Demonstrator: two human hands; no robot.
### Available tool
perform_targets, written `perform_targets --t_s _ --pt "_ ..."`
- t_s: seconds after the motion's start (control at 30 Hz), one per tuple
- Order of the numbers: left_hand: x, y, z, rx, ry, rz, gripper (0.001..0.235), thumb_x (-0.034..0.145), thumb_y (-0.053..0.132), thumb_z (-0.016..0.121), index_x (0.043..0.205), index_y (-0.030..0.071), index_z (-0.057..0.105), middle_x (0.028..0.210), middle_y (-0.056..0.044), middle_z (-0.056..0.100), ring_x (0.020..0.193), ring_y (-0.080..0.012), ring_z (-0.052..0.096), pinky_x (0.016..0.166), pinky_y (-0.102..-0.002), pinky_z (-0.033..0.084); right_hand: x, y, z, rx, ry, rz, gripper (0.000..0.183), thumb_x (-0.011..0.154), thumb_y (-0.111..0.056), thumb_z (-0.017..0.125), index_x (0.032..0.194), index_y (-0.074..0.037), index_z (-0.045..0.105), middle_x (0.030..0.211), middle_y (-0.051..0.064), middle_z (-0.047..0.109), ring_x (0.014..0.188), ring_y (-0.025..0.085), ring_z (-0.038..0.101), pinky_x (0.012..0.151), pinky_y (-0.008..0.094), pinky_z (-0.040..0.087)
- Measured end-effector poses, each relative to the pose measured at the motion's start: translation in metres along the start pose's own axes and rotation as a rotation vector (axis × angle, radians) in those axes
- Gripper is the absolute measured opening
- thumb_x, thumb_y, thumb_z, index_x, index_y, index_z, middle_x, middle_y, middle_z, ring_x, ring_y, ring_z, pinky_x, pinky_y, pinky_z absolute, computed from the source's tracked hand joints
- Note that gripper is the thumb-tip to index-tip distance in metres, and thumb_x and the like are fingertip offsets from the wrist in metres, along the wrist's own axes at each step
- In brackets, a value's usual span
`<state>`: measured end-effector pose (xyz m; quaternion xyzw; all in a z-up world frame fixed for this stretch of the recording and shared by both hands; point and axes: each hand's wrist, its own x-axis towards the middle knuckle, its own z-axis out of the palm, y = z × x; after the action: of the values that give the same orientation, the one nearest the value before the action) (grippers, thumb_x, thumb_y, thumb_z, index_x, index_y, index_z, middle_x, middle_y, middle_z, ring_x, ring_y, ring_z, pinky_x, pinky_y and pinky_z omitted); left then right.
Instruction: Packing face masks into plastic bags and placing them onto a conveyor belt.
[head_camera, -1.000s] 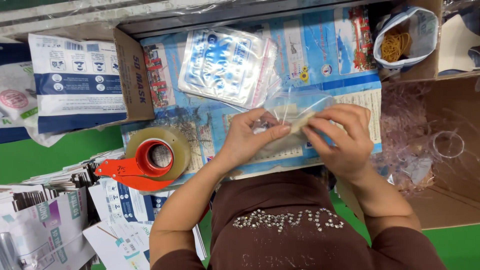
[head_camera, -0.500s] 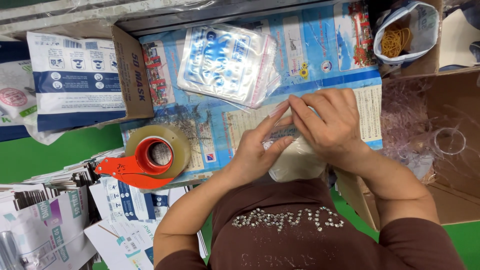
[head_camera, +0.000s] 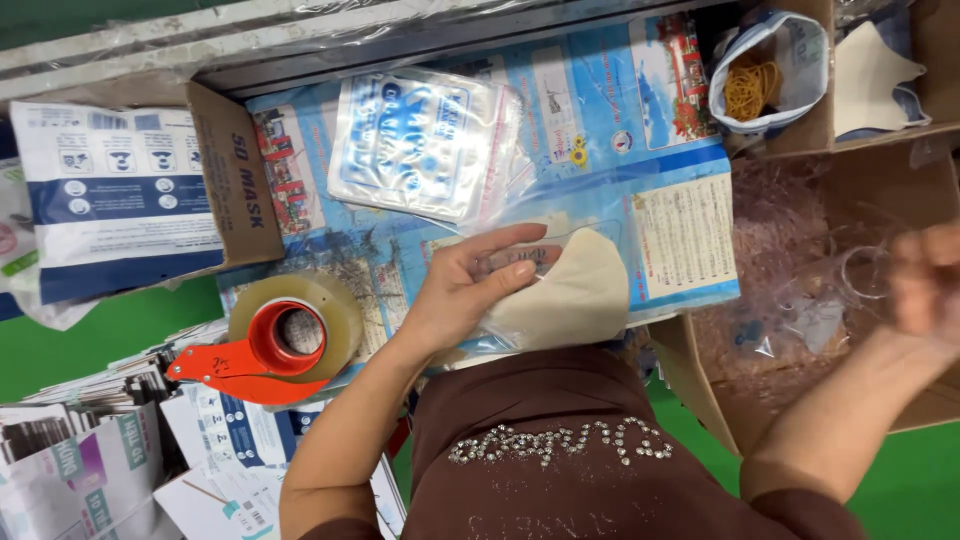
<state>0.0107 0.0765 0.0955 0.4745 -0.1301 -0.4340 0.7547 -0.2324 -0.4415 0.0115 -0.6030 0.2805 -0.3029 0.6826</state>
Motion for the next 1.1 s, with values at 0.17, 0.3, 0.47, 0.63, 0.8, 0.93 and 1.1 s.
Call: perform_targets --t_s 0.17,0.3,0.47,0.63,0.8,0.93,1.1 --pt "0.011 -0.003 0.019 -0.003 -0.021 -0.091 0.049 0.103 0.019 0.062 0.145 -0.006 0.055 0.131 -0.020 0.071 0.116 -0.0219 0.067 0.103 -0.034 0.055 -0.076 0.136 -0.065 -0.701 0.112 0.362 0.016 0.099 -0.024 0.069 0.098 -0.008 0.071 0.091 0.008 0.067 0.081 0.019 0.061 0.073 0.034 0.048" --pt "0.024 -0.001 0.029 0.002 0.003 -0.130 0.050 0.100 0.022 0.063 0.142 -0.005 0.055 0.132 -0.017 0.069 0.124 -0.0206 0.066 0.105 -0.033 0.055 -0.046 0.100 0.012 -1.273 0.007 0.105 0.021 0.103 -0.024 0.076 0.101 -0.003 0.074 0.098 0.015 0.072 0.087 0.027 0.068 0.081 0.037 0.054" --pt "0.023 -0.009 0.046 0.111 -0.075 -0.123 0.052 0.104 0.026 0.061 0.146 -0.005 0.056 0.134 -0.019 0.070 0.118 -0.0202 0.064 0.102 -0.034 0.054 -0.093 -0.029 0.156 -0.266 -0.391 0.134 0.019 0.091 0.001 0.065 0.109 0.005 0.071 0.108 0.005 0.070 0.089 0.011 0.067 0.080 0.024 0.055" --pt "-0.002 -0.009 0.049 -0.028 -0.096 -0.158 0.052 0.105 0.023 0.060 0.149 -0.002 0.050 0.136 -0.017 0.067 0.126 -0.0208 0.063 0.107 -0.035 0.053 -0.096 -0.053 0.221 -0.217 -0.709 0.263 0.033 0.076 0.005 0.068 0.108 0.005 0.074 0.099 0.006 0.069 0.083 0.010 0.064 0.073 0.021 0.049" --pt "-0.017 -0.016 0.023 -0.090 -0.083 -0.144 0.046 0.105 0.020 0.057 0.146 0.000 0.053 0.136 -0.015 0.066 0.126 -0.0202 0.063 0.106 -0.037 0.055 -0.094 -0.013 0.220 -0.174 -0.781 0.377 0.018 0.078 0.004 0.078 0.096 0.007 0.078 0.087 0.012 0.070 0.078 0.014 0.065 0.067 0.025 0.050" --pt "-0.025 -0.056 -0.013 0.012 -0.121 -0.118 0.027 0.103 0.003 0.052 0.124 -0.004 0.068 0.124 -0.014 0.071 0.116 -0.0198 0.067 0.103 -0.035 0.054 -0.096 0.009 0.212 0.170 -0.842 0.378 0.010 0.085 0.003 0.075 0.094 0.006 0.077 0.093 0.014 0.071 0.088 0.022 0.066 0.078 0.031 0.052" --pt "-0.026 -0.042 -0.024 0.072 -0.199 -0.055 0.022 0.103 0.000 0.050 0.105 -0.006 0.071 0.109 -0.013 0.072 0.105 -0.0181 0.068 0.097 -0.031 0.054 -0.095 -0.026 0.235 0.293 -0.913 0.279 0.011 0.087 -0.001 0.068 0.090 0.004 0.078 0.096 0.014 0.072 0.093 0.023 0.067 0.085 0.031 0.052"
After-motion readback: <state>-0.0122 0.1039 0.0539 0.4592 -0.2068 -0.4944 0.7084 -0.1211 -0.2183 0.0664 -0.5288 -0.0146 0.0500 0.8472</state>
